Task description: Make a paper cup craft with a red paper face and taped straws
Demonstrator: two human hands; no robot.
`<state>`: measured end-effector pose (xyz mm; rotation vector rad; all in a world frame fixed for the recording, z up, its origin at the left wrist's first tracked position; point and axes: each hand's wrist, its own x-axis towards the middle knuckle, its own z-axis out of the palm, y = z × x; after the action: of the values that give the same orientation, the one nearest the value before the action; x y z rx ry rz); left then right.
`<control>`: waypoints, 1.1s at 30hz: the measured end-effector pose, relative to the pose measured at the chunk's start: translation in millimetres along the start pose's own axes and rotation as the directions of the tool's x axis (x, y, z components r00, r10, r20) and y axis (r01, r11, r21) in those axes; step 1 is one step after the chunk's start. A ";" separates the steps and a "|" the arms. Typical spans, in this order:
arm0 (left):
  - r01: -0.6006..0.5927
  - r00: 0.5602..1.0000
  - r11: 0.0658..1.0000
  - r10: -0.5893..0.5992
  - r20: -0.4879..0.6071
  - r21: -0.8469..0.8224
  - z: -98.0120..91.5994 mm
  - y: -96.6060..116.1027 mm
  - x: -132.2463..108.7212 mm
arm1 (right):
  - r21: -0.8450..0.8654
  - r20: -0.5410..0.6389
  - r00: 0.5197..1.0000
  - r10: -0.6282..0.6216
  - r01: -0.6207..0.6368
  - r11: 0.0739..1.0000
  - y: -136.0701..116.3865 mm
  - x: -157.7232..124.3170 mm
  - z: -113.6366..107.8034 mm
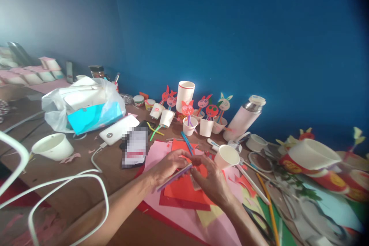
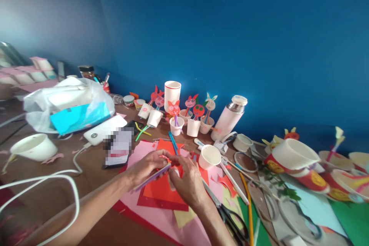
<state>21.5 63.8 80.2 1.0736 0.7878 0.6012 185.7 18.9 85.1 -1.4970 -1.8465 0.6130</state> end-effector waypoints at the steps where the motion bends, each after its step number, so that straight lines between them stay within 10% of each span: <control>1: 0.004 1.000 1.000 -0.004 0.003 0.010 -0.7 -0.6 0.5 | -0.001 0.000 1.000 -0.007 0.007 1.000 0.1 -0.2 0.2; 18: -0.181 0.981 0.920 0.192 0.000 0.347 -1.5 -10.0 4.0 | 0.008 0.007 1.000 -0.006 0.006 1.000 5.6 0.6 0.0; 33: -0.396 0.824 0.492 0.563 0.064 0.775 0.7 -20.9 6.3 | 0.053 -0.113 0.991 0.067 -0.061 0.997 13.9 1.1 5.6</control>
<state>26.9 60.5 59.3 2.1179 0.9476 0.8977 190.5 23.5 71.5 -1.5322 -1.6903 0.5858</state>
